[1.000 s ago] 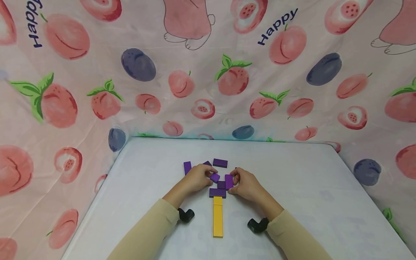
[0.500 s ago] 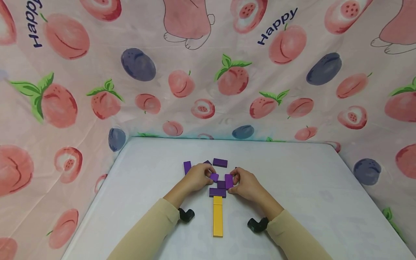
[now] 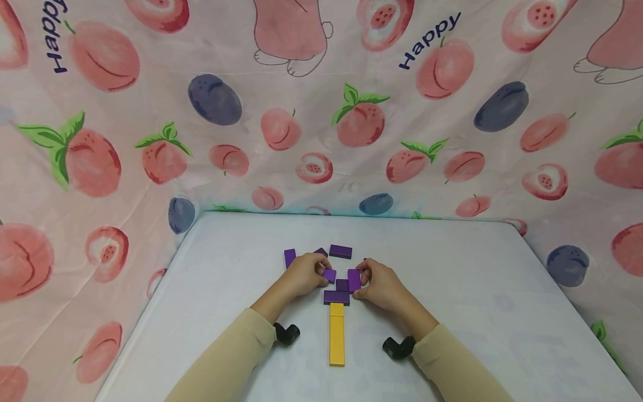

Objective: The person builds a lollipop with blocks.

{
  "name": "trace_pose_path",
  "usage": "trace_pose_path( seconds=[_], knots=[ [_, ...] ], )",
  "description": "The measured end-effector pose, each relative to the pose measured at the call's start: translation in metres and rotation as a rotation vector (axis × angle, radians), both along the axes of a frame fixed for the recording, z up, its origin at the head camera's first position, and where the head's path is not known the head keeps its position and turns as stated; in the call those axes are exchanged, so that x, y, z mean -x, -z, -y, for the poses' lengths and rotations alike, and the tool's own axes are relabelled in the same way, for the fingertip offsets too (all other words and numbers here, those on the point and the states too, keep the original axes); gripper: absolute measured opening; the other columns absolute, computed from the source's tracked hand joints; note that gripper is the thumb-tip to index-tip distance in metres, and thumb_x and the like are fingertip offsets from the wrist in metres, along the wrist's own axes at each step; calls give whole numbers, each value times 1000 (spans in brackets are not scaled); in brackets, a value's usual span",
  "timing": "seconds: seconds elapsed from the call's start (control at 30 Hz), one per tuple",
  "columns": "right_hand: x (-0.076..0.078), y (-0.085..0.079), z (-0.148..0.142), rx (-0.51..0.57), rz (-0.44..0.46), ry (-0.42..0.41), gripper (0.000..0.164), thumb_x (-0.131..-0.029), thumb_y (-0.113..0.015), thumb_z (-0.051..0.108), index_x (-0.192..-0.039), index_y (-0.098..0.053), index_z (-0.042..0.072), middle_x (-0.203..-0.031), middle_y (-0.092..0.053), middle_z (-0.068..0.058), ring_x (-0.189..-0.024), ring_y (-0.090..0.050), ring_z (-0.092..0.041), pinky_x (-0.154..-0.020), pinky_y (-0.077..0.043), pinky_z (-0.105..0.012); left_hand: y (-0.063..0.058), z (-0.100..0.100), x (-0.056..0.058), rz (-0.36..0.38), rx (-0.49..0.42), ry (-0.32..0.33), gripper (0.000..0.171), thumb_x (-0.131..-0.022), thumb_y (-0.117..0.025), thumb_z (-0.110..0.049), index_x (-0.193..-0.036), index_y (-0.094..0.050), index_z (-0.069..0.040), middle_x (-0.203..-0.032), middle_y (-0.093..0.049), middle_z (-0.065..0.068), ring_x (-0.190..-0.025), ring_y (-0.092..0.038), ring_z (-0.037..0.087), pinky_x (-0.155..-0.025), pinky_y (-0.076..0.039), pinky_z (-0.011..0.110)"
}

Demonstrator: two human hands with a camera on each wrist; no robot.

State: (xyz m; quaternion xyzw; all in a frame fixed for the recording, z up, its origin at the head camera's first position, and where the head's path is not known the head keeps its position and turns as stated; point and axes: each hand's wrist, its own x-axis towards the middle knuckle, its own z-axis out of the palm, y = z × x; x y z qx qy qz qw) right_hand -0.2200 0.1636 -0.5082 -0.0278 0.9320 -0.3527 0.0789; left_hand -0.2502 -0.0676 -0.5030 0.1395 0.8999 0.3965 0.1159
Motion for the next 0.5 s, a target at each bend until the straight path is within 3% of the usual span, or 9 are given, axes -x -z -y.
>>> trace_pose_path(
  seconds=[0.5],
  knots=[
    [0,0,-1,-1,-5,-8,59,-77,-97,13,-127,-65,10,-94,-61,-3,-87,-55,-18,-81,-48,-34,0,6,-3,12,3,14,25,-87,-89,-11,-107,-76,-16,-89,-65,-1,-83,-59,17,-80,-49,34]
  ],
)
